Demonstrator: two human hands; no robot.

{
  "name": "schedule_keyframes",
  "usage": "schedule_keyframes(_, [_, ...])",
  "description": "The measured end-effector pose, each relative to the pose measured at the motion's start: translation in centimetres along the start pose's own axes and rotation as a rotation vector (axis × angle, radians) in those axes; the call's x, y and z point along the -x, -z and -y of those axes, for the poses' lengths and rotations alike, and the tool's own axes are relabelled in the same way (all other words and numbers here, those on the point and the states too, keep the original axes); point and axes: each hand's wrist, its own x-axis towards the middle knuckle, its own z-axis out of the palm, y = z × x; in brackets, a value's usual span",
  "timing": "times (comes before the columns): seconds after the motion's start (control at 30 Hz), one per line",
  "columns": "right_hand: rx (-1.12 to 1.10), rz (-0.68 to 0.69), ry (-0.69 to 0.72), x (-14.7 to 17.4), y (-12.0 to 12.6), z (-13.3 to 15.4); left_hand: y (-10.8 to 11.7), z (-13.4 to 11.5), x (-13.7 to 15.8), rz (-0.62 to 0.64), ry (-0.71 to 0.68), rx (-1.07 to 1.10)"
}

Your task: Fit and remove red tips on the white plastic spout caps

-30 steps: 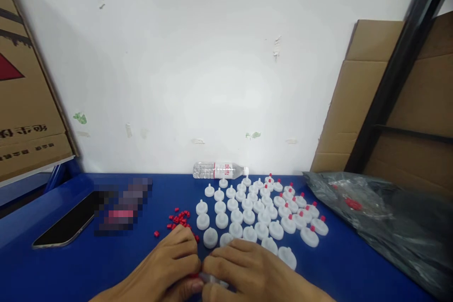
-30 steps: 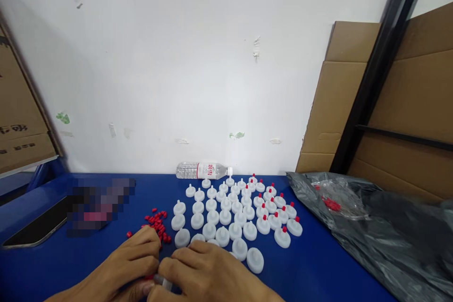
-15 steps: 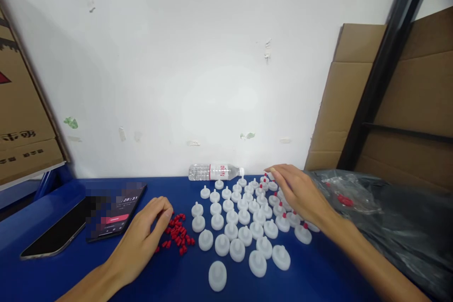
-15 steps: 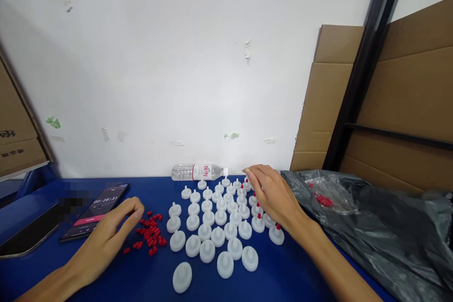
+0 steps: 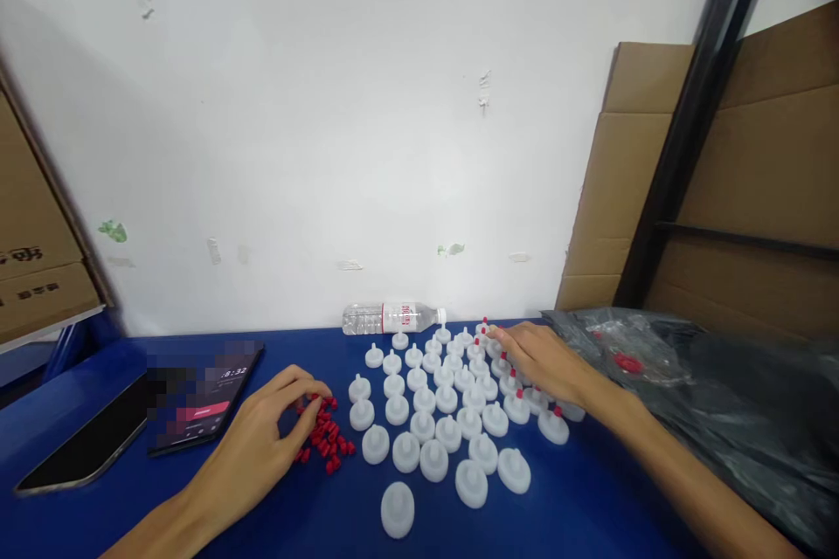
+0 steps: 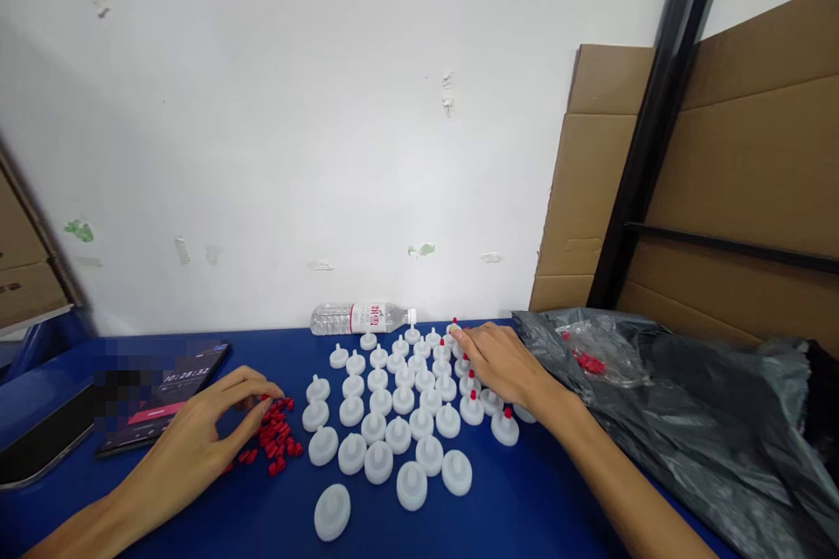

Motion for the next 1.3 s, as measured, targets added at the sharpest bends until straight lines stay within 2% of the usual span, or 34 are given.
schedule_keyframes(0.27, [-0.024, 0.022, 0.039, 0.0, -0.1, 0.0, -0.3, 0.8, 0.0, -0.019, -0.015, -0.059])
schedule_keyframes(0.43, [-0.083, 0.015, 0.113, 0.1, 0.0, 0.8, -0.7, 1.8, 0.0, 0.026, 0.001, -0.090])
schedule_keyframes(0.6, [-0.120, 0.008, 0.175, 0.4, -1.0, 1.5, -0.8, 1.7, -0.1, 0.090, 0.012, -0.096])
schedule_keyframes(0.73, [-0.134, -0.050, 0.184, 0.4, -0.6, 1.8, -0.4, 1.3, -0.1, 0.077, 0.003, -0.052])
schedule_keyframes(0.93, [-0.164, -0.232, 0.171, 0.5, 2.1, 3.1, 0.2, 0.6, 0.1, 0.008, -0.005, -0.013])
schedule_keyframes(1.0, [-0.195, -0.305, 0.202, 0.7, 2.4, 4.0, 0.3, 0.0, 0.3, -0.018, -0.035, -0.016])
schedule_keyframes(1.1, [-0.233, -0.375, 0.327, 1.2, 2.3, 6.1, 0.2, -0.9, 0.7, -0.033, -0.126, -0.020])
schedule_keyframes(1.3, [-0.222, -0.304, 0.672, 2.9, 1.3, 12.2, 0.1, -2.9, 2.2, -0.014, -0.462, 0.028])
